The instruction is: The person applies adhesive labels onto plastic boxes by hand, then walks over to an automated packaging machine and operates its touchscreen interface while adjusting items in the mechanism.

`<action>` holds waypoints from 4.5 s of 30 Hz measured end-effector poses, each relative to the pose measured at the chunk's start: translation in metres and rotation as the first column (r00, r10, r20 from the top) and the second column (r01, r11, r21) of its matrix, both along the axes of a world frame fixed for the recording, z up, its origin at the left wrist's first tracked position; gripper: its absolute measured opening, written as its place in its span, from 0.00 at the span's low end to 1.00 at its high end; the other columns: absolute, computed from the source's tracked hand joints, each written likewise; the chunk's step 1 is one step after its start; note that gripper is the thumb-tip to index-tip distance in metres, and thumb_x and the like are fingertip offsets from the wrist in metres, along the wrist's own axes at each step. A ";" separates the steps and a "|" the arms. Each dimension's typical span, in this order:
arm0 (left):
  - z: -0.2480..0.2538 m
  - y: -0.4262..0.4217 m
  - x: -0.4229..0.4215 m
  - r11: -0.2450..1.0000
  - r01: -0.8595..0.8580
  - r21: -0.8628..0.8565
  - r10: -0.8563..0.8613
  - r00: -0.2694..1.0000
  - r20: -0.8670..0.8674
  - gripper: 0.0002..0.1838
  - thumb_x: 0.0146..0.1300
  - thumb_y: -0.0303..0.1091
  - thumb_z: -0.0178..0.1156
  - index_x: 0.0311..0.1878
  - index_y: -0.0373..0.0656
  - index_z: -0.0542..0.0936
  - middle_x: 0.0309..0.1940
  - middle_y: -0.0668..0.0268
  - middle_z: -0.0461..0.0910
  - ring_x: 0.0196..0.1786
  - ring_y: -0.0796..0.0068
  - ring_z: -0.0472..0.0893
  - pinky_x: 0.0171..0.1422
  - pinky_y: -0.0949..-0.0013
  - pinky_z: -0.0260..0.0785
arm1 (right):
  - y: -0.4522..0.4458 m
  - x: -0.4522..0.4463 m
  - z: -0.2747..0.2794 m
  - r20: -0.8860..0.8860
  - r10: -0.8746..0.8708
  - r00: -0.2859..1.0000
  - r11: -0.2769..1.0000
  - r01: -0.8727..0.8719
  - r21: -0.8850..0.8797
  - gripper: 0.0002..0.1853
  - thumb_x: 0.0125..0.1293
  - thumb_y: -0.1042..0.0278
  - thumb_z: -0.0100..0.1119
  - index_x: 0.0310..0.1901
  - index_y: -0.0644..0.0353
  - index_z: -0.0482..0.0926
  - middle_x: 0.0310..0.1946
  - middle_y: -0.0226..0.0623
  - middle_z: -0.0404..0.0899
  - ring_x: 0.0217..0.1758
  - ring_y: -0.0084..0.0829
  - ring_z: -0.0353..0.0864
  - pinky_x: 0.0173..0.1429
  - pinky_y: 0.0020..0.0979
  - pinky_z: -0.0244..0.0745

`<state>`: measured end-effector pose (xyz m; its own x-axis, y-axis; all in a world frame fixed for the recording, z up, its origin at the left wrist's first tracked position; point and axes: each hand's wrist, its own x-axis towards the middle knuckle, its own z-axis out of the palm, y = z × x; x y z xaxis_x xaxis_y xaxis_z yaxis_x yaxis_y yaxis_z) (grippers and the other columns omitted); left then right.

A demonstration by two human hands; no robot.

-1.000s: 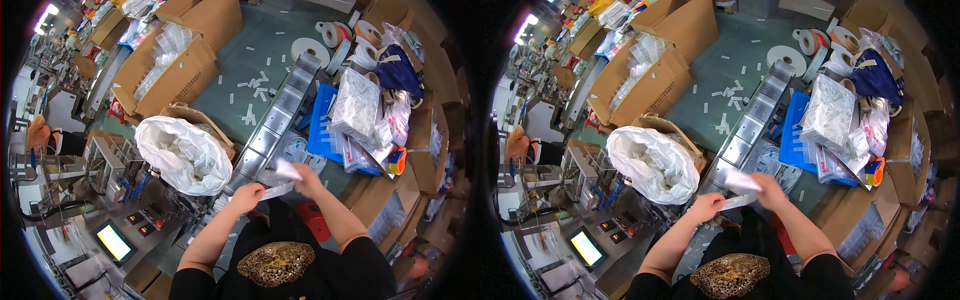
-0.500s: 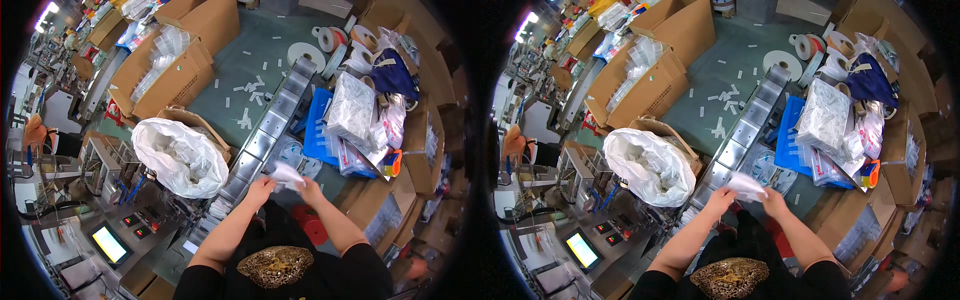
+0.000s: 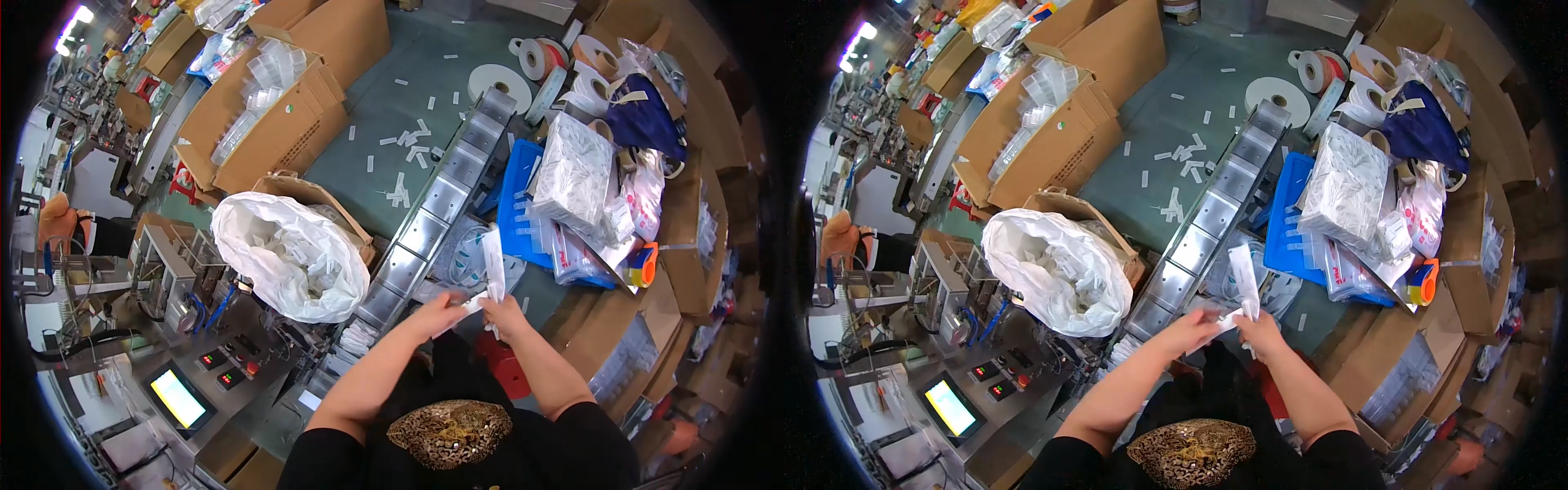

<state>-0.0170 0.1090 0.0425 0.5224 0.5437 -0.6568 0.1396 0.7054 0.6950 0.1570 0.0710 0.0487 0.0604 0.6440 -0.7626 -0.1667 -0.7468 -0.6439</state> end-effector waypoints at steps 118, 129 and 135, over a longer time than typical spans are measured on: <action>-0.438 0.040 -0.571 -0.162 -0.632 0.758 0.858 -0.470 -0.208 0.25 0.44 0.34 0.61 0.48 0.35 0.72 0.43 0.51 0.75 0.47 0.54 0.75 0.52 0.62 0.64 | -0.081 -0.157 -0.281 0.314 0.785 -0.534 -0.371 -0.811 -0.452 0.30 0.52 0.43 0.52 0.51 0.58 0.69 0.50 0.54 0.68 0.54 0.54 0.65 0.56 0.54 0.58; -0.433 0.052 -0.575 -0.014 -0.572 0.820 0.765 -0.534 -0.360 0.19 0.47 0.32 0.55 0.41 0.31 0.74 0.40 0.44 0.75 0.46 0.49 0.74 0.49 0.59 0.64 | -0.086 -0.142 -0.292 0.301 0.798 -0.521 -0.351 -0.809 -0.471 0.31 0.52 0.43 0.52 0.52 0.57 0.68 0.52 0.52 0.66 0.56 0.52 0.64 0.57 0.52 0.58; -0.387 0.057 -0.564 0.174 -0.695 0.697 0.801 -0.312 -0.511 0.17 0.49 0.33 0.55 0.40 0.30 0.73 0.40 0.44 0.75 0.46 0.47 0.73 0.50 0.56 0.64 | -0.084 -0.144 -0.298 0.310 0.800 -0.514 -0.343 -0.816 -0.465 0.31 0.52 0.43 0.51 0.52 0.57 0.68 0.53 0.51 0.66 0.57 0.51 0.63 0.57 0.52 0.58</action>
